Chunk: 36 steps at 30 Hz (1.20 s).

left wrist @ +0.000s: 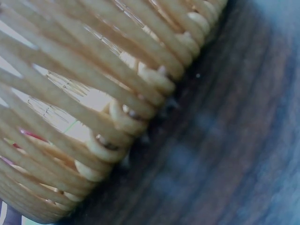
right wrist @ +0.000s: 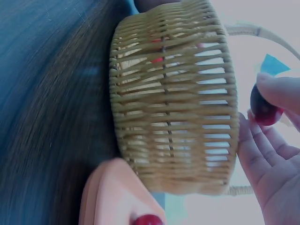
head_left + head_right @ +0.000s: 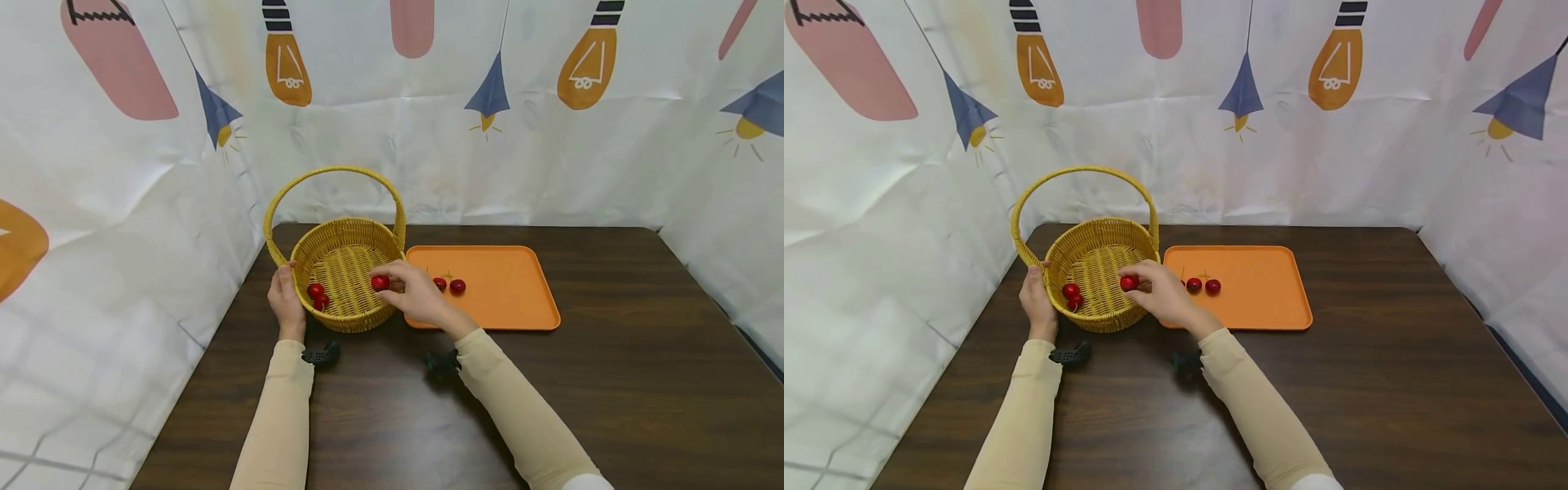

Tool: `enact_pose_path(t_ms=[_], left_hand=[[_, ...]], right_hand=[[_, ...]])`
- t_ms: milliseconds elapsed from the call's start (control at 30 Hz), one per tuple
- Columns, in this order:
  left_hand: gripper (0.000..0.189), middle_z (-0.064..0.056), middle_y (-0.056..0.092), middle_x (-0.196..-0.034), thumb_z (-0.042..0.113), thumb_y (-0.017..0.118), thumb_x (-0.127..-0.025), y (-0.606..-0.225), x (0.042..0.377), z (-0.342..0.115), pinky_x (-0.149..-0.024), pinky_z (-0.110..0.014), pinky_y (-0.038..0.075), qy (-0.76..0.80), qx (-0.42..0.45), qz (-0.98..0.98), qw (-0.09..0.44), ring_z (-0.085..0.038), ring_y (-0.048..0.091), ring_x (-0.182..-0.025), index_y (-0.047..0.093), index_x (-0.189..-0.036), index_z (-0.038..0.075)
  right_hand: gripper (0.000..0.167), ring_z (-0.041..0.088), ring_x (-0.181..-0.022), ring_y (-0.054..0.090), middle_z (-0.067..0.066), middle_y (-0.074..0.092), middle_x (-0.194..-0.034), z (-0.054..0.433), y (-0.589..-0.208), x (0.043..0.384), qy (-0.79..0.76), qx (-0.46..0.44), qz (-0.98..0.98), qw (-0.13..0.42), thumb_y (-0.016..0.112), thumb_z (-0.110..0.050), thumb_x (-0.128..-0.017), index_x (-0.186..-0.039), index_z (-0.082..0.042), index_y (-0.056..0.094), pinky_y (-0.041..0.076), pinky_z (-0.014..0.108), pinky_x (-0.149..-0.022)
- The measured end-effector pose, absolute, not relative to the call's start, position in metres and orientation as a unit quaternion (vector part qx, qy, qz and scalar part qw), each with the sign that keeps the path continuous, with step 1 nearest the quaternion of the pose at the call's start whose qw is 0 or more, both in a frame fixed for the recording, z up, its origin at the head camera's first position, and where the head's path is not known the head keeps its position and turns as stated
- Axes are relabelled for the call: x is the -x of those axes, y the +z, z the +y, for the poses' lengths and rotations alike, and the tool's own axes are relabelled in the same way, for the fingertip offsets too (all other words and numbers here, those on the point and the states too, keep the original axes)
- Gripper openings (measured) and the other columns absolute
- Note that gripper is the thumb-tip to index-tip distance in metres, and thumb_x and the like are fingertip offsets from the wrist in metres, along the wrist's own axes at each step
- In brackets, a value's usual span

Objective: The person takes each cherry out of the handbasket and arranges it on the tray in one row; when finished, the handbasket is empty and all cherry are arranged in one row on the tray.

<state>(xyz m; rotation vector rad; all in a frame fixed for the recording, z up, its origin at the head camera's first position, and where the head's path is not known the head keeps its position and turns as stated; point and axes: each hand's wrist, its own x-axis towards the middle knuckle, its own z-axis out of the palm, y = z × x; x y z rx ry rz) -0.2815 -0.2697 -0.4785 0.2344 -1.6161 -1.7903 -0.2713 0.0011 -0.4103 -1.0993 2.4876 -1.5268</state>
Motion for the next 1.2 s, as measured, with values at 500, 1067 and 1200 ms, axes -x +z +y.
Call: enact_pose_path(t_ms=[500, 1067, 1200], left_hand=[[0.05, -0.021, 0.059, -0.125, 0.039, 0.046, -0.103, -0.474, 0.283, -0.269, -0.091, -0.025, 0.044, -0.694, -0.081, -0.62, 0.356, -0.03, 0.055, -0.111, 0.062, -0.122, -0.005], [0.051, -0.02, 0.059, -0.126, 0.039, 0.045, -0.103, -0.479, 0.282, -0.27, -0.093, -0.026, 0.043, -0.688, -0.091, -0.626, 0.357, -0.034, 0.054, -0.114, 0.062, -0.122, -0.005], [0.051, -0.021, 0.059, -0.126, 0.039, 0.045, -0.103, -0.48, 0.283, -0.271, -0.092, -0.025, 0.043, -0.686, -0.088, -0.628, 0.358, -0.033, 0.055, -0.113, 0.062, -0.121, -0.005]], right_hand=[[0.043, 0.022, -0.089, 0.067, 0.01, 0.067, -0.112, 0.053, -0.419, 0.271, -0.535, 0.27, 0.799, -0.041, 0.076, -0.011, -0.085, -0.125, -0.007, 0.062, 0.055, 0.036, -0.078], [0.041, 0.027, -0.097, 0.062, 0.006, 0.062, -0.118, 0.11, -0.423, 0.291, -0.471, 0.215, 0.855, -0.029, 0.073, -0.017, -0.089, -0.128, -0.011, 0.063, 0.054, 0.042, -0.082], [0.041, 0.029, -0.099, 0.061, 0.007, 0.061, -0.121, 0.123, -0.425, 0.294, -0.474, 0.186, 0.86, -0.026, 0.073, -0.023, -0.089, -0.127, -0.013, 0.062, 0.054, 0.042, -0.079]])
